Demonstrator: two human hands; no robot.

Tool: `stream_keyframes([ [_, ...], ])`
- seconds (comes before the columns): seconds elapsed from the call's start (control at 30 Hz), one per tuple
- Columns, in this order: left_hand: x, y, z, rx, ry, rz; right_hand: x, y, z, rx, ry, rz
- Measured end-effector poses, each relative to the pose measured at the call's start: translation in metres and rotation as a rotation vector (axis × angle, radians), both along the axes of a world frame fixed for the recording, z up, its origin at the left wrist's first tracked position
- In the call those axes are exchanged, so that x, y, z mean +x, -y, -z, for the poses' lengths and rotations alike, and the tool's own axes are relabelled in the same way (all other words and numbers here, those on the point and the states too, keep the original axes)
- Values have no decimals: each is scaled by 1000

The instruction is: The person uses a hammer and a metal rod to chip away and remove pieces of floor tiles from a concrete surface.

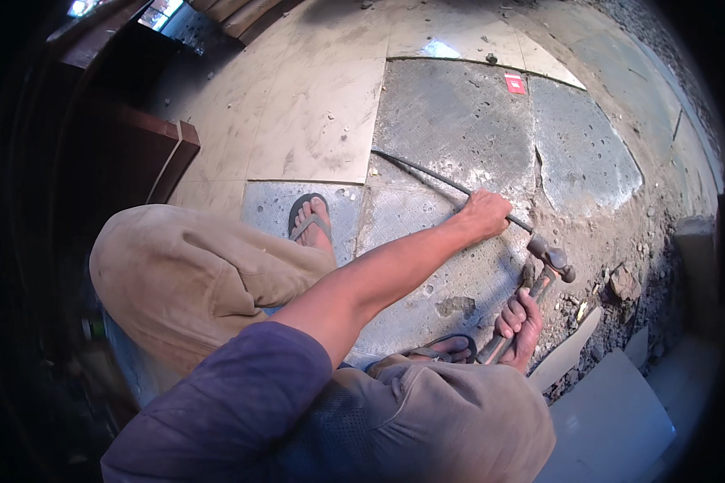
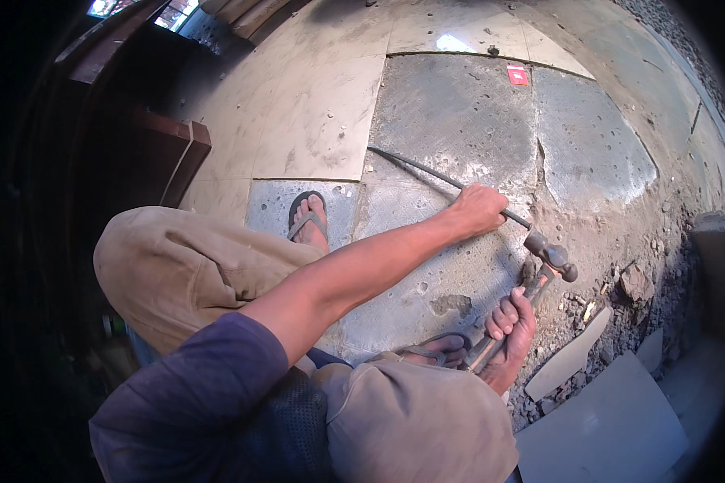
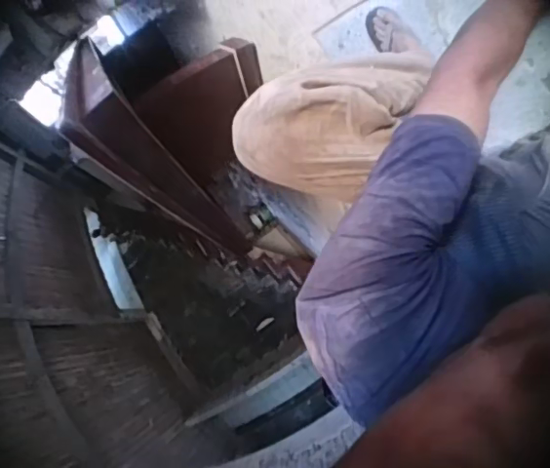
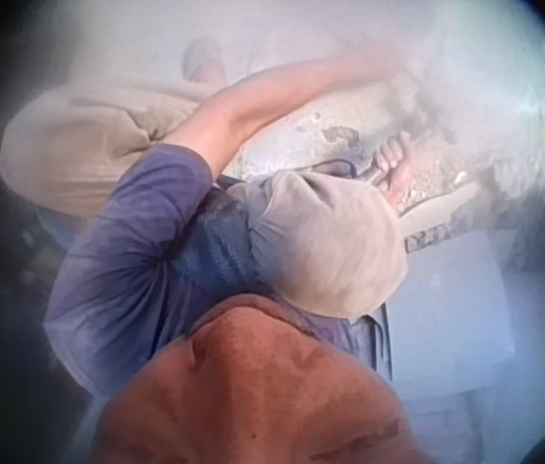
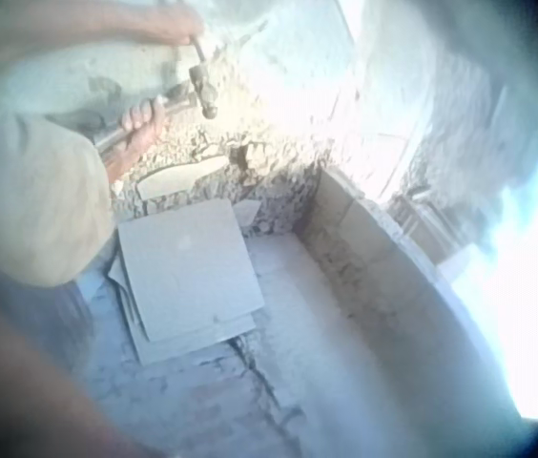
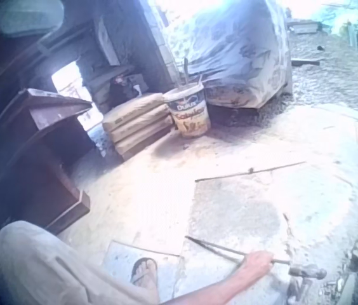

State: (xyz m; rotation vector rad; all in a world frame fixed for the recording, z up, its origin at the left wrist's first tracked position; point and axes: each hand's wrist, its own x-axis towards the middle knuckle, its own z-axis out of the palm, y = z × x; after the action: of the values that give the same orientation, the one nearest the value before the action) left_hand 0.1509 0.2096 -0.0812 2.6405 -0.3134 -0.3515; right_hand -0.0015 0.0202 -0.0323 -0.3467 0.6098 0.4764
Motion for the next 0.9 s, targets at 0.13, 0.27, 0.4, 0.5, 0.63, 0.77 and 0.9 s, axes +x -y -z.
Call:
stream_keyframes([
  [0.13,5,-5,-2,30,-72,-17,1,24,-20,-212,2,184],
  [0.27,4,4,-1,-4,-1,-16,20,66,1,-304,96,545],
  [0.4,3,4,0,-20,-28,-24,34,20,10,-369,32,456],
  [0.5,4,0,4,-37,9,-18,23,1,8,-80,28,-4],
  [0.63,5,-4,6,-20,-22,-20,9,28,-10,-67,-5,62],
  [0.77,5,-8,6,-12,23,-26,15,65,1,-241,131,350],
  [0.9,4,4,0,-46,-10,7,35,50,23,-316,95,539],
])
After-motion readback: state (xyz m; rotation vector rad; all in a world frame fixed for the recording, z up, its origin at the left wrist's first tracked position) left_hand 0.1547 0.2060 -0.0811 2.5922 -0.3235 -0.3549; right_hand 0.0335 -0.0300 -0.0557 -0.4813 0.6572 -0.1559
